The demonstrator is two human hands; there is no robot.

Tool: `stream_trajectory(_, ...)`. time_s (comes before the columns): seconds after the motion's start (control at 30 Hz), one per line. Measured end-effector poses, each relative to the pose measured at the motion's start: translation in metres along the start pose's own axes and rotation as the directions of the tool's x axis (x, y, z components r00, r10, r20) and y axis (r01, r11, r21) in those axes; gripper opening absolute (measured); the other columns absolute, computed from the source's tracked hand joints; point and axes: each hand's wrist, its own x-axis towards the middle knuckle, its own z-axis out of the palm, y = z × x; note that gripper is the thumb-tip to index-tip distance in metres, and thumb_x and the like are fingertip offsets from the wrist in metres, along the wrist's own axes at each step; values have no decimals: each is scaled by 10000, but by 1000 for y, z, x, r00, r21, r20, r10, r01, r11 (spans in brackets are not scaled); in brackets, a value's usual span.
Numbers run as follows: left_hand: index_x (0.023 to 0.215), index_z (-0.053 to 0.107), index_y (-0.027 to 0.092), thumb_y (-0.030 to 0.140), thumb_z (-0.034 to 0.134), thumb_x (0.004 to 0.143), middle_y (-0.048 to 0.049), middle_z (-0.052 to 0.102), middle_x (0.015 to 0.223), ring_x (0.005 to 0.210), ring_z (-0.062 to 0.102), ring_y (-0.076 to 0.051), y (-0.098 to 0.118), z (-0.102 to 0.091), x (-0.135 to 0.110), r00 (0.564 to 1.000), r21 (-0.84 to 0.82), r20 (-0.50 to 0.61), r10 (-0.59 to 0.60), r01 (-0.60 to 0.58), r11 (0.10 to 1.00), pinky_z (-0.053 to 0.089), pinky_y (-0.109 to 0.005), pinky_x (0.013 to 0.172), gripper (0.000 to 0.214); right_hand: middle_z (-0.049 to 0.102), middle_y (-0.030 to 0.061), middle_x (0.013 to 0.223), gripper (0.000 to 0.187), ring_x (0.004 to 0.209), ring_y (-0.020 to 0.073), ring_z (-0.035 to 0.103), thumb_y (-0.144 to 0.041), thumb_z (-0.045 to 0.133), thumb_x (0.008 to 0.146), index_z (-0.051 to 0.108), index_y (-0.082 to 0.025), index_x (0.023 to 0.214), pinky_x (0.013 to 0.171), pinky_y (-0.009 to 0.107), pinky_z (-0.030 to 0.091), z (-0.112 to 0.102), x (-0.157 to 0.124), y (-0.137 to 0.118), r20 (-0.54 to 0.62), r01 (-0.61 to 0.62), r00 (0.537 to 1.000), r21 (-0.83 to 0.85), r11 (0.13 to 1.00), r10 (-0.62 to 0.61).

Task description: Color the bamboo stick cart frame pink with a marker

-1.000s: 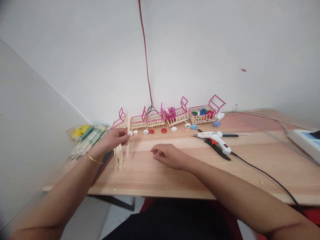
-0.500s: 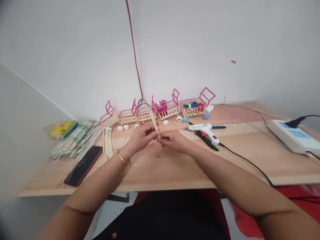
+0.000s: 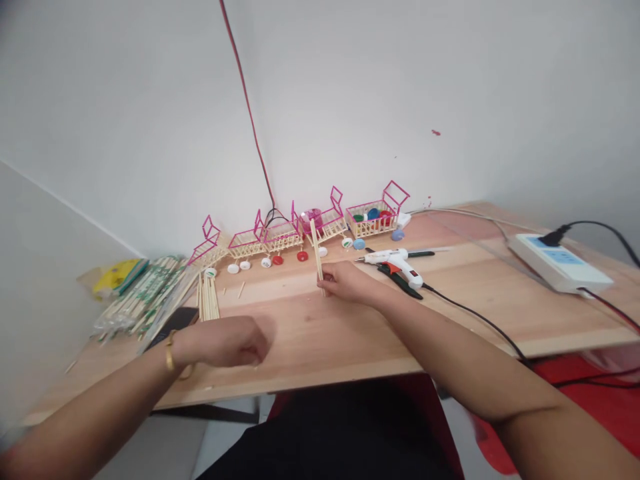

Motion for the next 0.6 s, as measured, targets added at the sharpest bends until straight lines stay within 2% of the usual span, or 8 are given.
stream_trajectory(0.07,646,678,205,101,594,747,35,649,623,571,536,-112,5,-12,-13,999,-79,-9,-34,34,996,401,-230,595,167,721,32,747,138,697,170,647,-268,540,888,624,-186,815,659,256,432,-1,0,-5,-48,33,998,23,999,-32)
stream_trajectory(0.13,752,706,198,224,590,816,8,694,725,653,580,-127,9,-24,-4,946,-143,-310,-95,52,988,426,-233,626,135,723,40,778,145,723,169,645,-268,544,899,634,-181,826,686,258,432,3,2,-10,-101,81,992,-2,997,-81)
stream_trajectory(0.2,841,707,187,323,594,840,-19,708,791,707,601,-144,9,-31,21,745,-230,-645,-169,21,973,450,-254,664,177,708,40,741,165,684,162,621,-251,551,899,626,-178,772,662,254,414,10,5,-12,-58,94,994,-59,994,-98)
stream_trajectory(0.27,903,702,174,323,609,830,-42,721,865,759,622,-149,8,-30,51,603,-337,-772,-201,-119,934,475,-269,708,190,682,37,674,231,617,153,585,-248,544,908,590,-177,693,614,250,388,17,6,-11,29,82,996,-111,990,-79)
stream_trajectory(0.37,894,687,153,275,641,794,-58,714,855,751,629,-143,2,-17,87,588,-428,-783,-200,-278,860,502,-282,737,164,682,43,686,259,621,150,582,-265,524,932,571,-178,693,620,250,387,22,5,-4,-12,108,994,-114,988,-110)
stream_trajectory(0.4,876,675,152,278,637,799,-50,702,823,719,619,-134,-1,-11,93,543,-436,-811,-219,-311,844,505,-280,729,152,685,46,702,260,641,153,591,-267,514,939,572,-178,702,637,250,394,23,4,-2,-46,134,989,-110,985,-140)
stream_trajectory(0.47,874,664,155,287,647,804,-45,695,821,716,619,-128,-5,-1,98,512,-415,-837,-193,-363,835,507,-272,723,150,690,55,739,261,688,160,606,-264,489,953,583,-177,727,676,253,405,25,4,2,-94,192,975,-114,975,-203)
stream_trajectory(0.6,883,695,167,273,666,807,-36,706,822,749,636,-140,-14,7,97,511,-327,-855,-91,-394,859,505,-267,732,134,686,57,736,233,668,159,587,-248,512,942,591,-176,734,653,251,380,35,10,8,-69,221,969,-174,960,-236)
